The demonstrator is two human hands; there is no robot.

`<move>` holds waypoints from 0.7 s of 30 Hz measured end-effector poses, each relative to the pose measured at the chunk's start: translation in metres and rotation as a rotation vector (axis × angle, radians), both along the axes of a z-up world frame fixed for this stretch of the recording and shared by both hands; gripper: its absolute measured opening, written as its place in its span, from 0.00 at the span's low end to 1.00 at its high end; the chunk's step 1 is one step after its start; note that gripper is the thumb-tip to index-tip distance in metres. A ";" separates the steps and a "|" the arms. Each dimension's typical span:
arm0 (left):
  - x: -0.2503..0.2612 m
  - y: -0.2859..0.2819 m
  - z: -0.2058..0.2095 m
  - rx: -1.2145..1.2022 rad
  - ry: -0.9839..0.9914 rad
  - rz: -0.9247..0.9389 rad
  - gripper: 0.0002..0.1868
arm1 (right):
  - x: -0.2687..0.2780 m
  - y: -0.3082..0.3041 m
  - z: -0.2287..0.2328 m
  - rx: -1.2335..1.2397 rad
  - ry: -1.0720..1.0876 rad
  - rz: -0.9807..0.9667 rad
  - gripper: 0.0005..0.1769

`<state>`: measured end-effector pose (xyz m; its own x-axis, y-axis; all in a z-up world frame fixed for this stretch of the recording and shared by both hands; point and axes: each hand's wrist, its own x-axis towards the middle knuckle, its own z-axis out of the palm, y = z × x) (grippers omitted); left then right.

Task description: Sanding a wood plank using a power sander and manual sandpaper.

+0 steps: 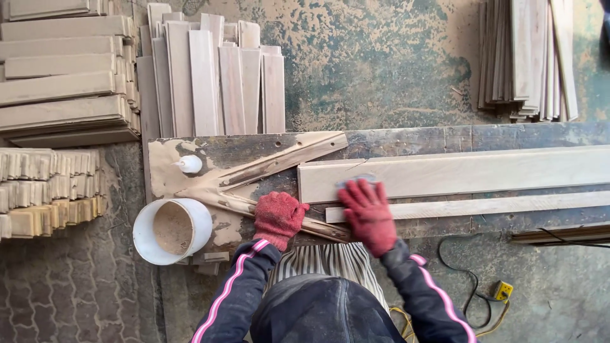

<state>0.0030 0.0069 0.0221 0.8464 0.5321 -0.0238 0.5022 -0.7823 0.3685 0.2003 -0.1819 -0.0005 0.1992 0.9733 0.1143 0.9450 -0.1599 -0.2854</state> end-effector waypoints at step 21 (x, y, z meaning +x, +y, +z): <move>0.001 -0.056 -0.056 0.276 -0.264 0.487 0.14 | 0.137 -0.067 0.033 -0.060 -0.283 0.260 0.25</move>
